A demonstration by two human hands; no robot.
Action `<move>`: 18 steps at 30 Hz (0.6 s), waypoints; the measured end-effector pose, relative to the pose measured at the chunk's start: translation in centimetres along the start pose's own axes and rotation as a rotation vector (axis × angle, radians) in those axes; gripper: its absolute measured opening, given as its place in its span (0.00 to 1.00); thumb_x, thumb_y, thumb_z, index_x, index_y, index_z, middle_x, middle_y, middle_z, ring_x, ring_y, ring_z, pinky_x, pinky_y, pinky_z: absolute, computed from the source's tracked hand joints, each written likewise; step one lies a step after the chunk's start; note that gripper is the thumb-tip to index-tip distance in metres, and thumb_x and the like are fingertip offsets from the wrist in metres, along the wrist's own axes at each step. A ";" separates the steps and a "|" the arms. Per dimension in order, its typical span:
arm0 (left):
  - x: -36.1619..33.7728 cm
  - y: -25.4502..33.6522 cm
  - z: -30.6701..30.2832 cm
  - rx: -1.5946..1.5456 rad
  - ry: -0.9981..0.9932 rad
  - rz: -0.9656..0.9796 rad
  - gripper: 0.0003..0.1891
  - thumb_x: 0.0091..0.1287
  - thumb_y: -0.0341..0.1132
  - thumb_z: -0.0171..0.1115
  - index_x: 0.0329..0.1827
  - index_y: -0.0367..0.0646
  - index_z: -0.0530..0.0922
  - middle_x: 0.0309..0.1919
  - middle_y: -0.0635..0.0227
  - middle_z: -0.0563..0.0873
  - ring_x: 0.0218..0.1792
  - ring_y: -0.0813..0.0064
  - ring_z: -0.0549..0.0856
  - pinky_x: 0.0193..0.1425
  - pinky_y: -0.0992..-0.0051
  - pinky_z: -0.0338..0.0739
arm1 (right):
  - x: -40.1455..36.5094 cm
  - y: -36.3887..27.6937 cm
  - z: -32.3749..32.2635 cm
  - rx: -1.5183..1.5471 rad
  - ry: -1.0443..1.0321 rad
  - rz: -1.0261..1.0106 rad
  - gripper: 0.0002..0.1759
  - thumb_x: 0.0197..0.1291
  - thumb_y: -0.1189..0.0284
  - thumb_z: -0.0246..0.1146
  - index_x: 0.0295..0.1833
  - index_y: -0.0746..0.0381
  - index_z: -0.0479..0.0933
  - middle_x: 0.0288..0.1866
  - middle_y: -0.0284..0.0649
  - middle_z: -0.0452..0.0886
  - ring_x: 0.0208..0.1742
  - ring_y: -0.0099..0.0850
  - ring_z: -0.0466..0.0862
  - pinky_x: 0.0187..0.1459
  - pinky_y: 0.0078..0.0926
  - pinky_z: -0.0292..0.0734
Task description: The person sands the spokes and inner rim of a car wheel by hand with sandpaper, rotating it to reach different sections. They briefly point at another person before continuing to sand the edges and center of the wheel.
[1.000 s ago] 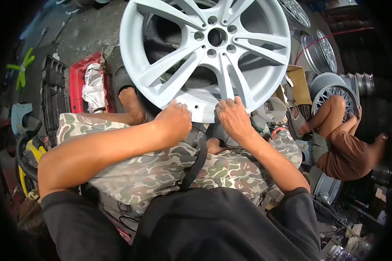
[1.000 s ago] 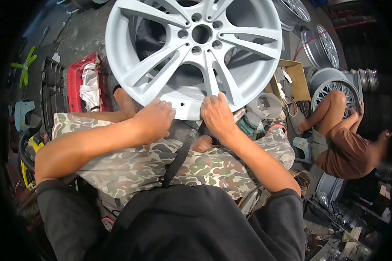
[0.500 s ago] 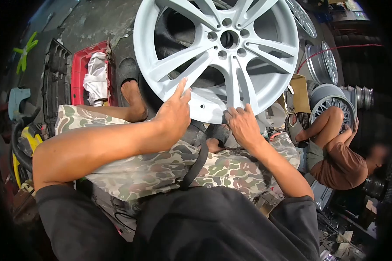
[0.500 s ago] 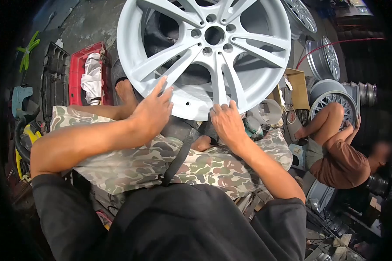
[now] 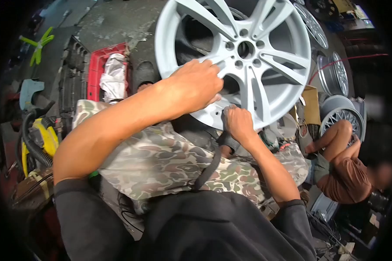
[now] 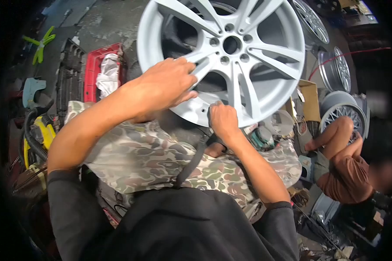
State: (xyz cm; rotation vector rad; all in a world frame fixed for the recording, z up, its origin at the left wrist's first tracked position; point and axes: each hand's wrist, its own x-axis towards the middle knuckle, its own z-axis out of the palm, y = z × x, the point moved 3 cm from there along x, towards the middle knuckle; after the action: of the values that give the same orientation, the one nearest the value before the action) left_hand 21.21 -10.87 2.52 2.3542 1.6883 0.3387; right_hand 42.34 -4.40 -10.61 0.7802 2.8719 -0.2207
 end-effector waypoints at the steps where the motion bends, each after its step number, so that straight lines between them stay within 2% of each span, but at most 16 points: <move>1: 0.2 -0.4 -1.2 0.018 0.034 -0.014 0.15 0.69 0.42 0.71 0.41 0.35 0.87 0.46 0.55 0.85 0.53 0.54 0.84 0.56 0.57 0.80 | 0.9 -0.9 -0.3 0.011 0.020 -0.021 0.08 0.64 0.71 0.65 0.40 0.66 0.83 0.37 0.55 0.85 0.37 0.53 0.88 0.40 0.50 0.83; 2: 0.6 -0.8 -1.9 -0.010 -0.036 -0.079 0.14 0.69 0.41 0.72 0.40 0.36 0.86 0.45 0.55 0.85 0.51 0.53 0.84 0.55 0.57 0.80 | 1.7 -1.7 -0.8 0.098 0.013 0.002 0.07 0.62 0.72 0.64 0.38 0.65 0.82 0.38 0.55 0.85 0.38 0.53 0.89 0.40 0.51 0.83; 3: 0.4 -0.9 -2.2 -0.034 0.011 -0.099 0.14 0.69 0.41 0.72 0.40 0.37 0.86 0.43 0.54 0.85 0.49 0.52 0.84 0.54 0.56 0.80 | 2.4 -2.6 -1.0 0.185 0.003 0.016 0.05 0.59 0.74 0.64 0.37 0.65 0.81 0.40 0.55 0.86 0.39 0.54 0.89 0.41 0.52 0.83; 4: -0.3 -0.8 -2.6 -0.053 0.077 -0.062 0.13 0.69 0.41 0.72 0.40 0.37 0.86 0.43 0.53 0.85 0.49 0.52 0.85 0.53 0.56 0.81 | 2.2 -2.9 -0.9 0.188 -0.005 0.023 0.08 0.60 0.73 0.64 0.42 0.64 0.82 0.42 0.56 0.86 0.41 0.57 0.88 0.43 0.55 0.83; 5: -0.9 -0.4 -3.1 -0.072 0.144 -0.022 0.13 0.69 0.41 0.72 0.40 0.37 0.86 0.42 0.53 0.85 0.49 0.52 0.85 0.51 0.57 0.81 | 1.5 -2.8 -0.9 0.236 0.032 0.027 0.10 0.69 0.69 0.63 0.46 0.65 0.83 0.45 0.62 0.86 0.44 0.61 0.87 0.47 0.59 0.82; 6: -0.8 -0.1 -3.2 -0.085 0.127 -0.018 0.13 0.68 0.40 0.72 0.38 0.38 0.87 0.40 0.52 0.86 0.48 0.52 0.87 0.50 0.57 0.82 | 0.8 -2.5 -1.0 0.238 0.036 0.023 0.10 0.69 0.70 0.63 0.50 0.61 0.84 0.45 0.61 0.87 0.42 0.60 0.88 0.46 0.57 0.83; 7: -0.3 0.5 -3.3 -0.105 0.109 -0.014 0.12 0.67 0.40 0.72 0.36 0.38 0.87 0.39 0.52 0.87 0.47 0.51 0.88 0.49 0.57 0.83 | 0.0 -1.6 -1.1 0.155 0.002 0.020 0.09 0.69 0.71 0.63 0.50 0.57 0.86 0.41 0.58 0.88 0.38 0.59 0.88 0.42 0.56 0.84; 8: 0.3 1.3 -3.4 -0.098 0.024 -0.047 0.12 0.66 0.40 0.73 0.34 0.38 0.88 0.37 0.52 0.88 0.46 0.51 0.89 0.48 0.58 0.84 | -0.5 -1.0 -1.6 0.034 -0.137 0.062 0.08 0.61 0.73 0.65 0.43 0.64 0.84 0.41 0.53 0.87 0.39 0.53 0.90 0.41 0.52 0.85; 9: 0.9 2.1 -3.7 -0.097 -0.062 -0.074 0.12 0.64 0.40 0.74 0.32 0.38 0.89 0.35 0.52 0.89 0.44 0.50 0.91 0.47 0.59 0.85 | -1.1 0.2 -1.0 0.011 -0.091 0.069 0.07 0.61 0.73 0.65 0.41 0.65 0.85 0.43 0.54 0.88 0.38 0.52 0.91 0.41 0.51 0.85; 11: 2.0 3.8 -4.0 -0.123 -0.047 -0.013 0.10 0.61 0.38 0.76 0.31 0.40 0.91 0.33 0.54 0.91 0.42 0.53 0.92 0.48 0.60 0.86 | -1.5 1.0 -1.4 0.039 -0.119 0.123 0.09 0.64 0.71 0.63 0.39 0.66 0.85 0.43 0.56 0.89 0.40 0.54 0.91 0.41 0.51 0.85; 13: 4.2 6.0 -4.2 -0.014 -0.141 -0.008 0.07 0.58 0.37 0.75 0.33 0.43 0.92 0.36 0.57 0.92 0.42 0.58 0.93 0.46 0.63 0.85 | -1.1 2.1 1.2 0.476 0.219 0.058 0.28 0.77 0.61 0.57 0.75 0.66 0.73 0.71 0.59 0.79 0.73 0.50 0.78 0.72 0.45 0.73; 14: 5.4 7.3 -5.0 0.052 -0.158 0.019 0.06 0.56 0.36 0.75 0.33 0.45 0.92 0.36 0.58 0.93 0.41 0.60 0.93 0.44 0.65 0.85 | -1.5 1.8 1.3 0.570 0.330 0.038 0.26 0.76 0.62 0.57 0.72 0.66 0.74 0.69 0.59 0.80 0.70 0.51 0.79 0.69 0.46 0.74; 16: 6.9 8.9 -4.8 0.120 -0.170 0.033 0.07 0.54 0.36 0.75 0.33 0.46 0.93 0.36 0.59 0.93 0.41 0.62 0.94 0.42 0.67 0.85 | -2.3 0.4 -0.1 0.488 0.375 0.072 0.22 0.75 0.64 0.57 0.65 0.66 0.76 0.63 0.59 0.82 0.64 0.52 0.81 0.63 0.47 0.76; 18: 8.0 10.4 -3.7 0.112 0.166 0.122 0.07 0.52 0.37 0.75 0.33 0.47 0.93 0.35 0.62 0.94 0.40 0.63 0.94 0.38 0.70 0.84 | -2.9 -0.3 -1.0 0.472 0.425 0.093 0.18 0.73 0.65 0.58 0.58 0.66 0.78 0.58 0.58 0.84 0.58 0.54 0.83 0.58 0.49 0.78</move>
State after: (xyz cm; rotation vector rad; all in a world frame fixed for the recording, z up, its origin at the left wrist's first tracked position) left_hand 31.87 -6.36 9.78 2.5823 1.6776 0.4860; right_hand 44.56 -5.85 -9.09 1.1600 3.2051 -0.8369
